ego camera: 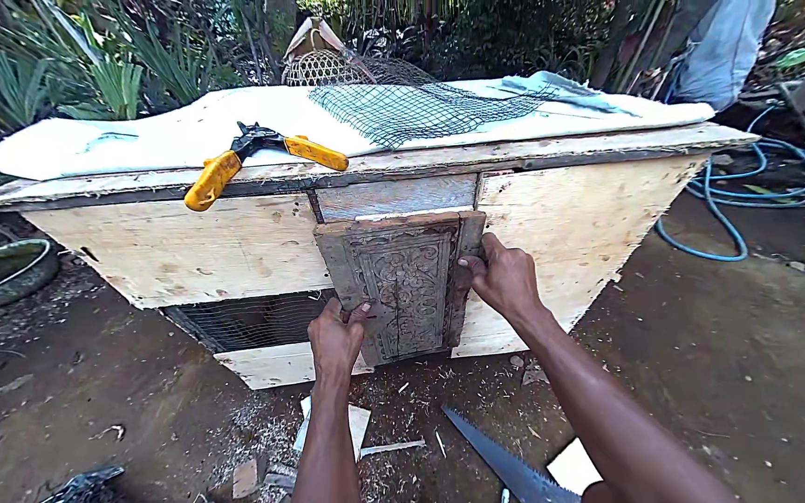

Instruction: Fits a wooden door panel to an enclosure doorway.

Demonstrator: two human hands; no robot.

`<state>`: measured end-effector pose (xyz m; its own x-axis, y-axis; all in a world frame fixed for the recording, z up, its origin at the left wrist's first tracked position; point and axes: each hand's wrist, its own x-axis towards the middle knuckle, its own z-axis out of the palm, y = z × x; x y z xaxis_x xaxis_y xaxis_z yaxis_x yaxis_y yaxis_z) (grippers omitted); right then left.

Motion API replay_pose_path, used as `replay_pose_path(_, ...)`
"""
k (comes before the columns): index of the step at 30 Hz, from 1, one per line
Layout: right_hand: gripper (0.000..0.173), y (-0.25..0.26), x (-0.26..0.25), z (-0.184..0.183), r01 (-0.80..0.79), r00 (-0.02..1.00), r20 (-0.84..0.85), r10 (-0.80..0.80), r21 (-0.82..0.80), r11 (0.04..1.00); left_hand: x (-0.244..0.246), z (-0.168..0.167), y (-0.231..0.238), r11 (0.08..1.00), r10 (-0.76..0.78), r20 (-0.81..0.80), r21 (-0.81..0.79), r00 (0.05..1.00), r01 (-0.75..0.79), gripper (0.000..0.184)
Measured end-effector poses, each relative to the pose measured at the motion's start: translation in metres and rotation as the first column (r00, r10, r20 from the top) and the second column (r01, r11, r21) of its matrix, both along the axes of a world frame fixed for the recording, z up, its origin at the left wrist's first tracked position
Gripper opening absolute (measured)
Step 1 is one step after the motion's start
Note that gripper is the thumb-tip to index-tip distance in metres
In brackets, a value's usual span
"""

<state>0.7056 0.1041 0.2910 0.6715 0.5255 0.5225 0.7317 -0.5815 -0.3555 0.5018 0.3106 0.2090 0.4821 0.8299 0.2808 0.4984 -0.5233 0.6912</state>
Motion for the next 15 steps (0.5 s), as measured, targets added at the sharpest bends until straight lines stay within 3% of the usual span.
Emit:
replay_pose_path(9,0.032,0.005,-0.006,-0.004,0.037,0.999,0.034,-0.036,-0.038,0.999,-0.001,-0.009,0.006,0.999,-0.01,0.032,0.042,0.999,0.009,0.034)
replay_pose_path(15,0.031,0.0,-0.006,-0.003,0.055,0.997,0.064,-0.052,-0.042,0.998,0.001,0.015,-0.008,0.993,0.058,-0.183,0.113,0.981,-0.037,0.043)
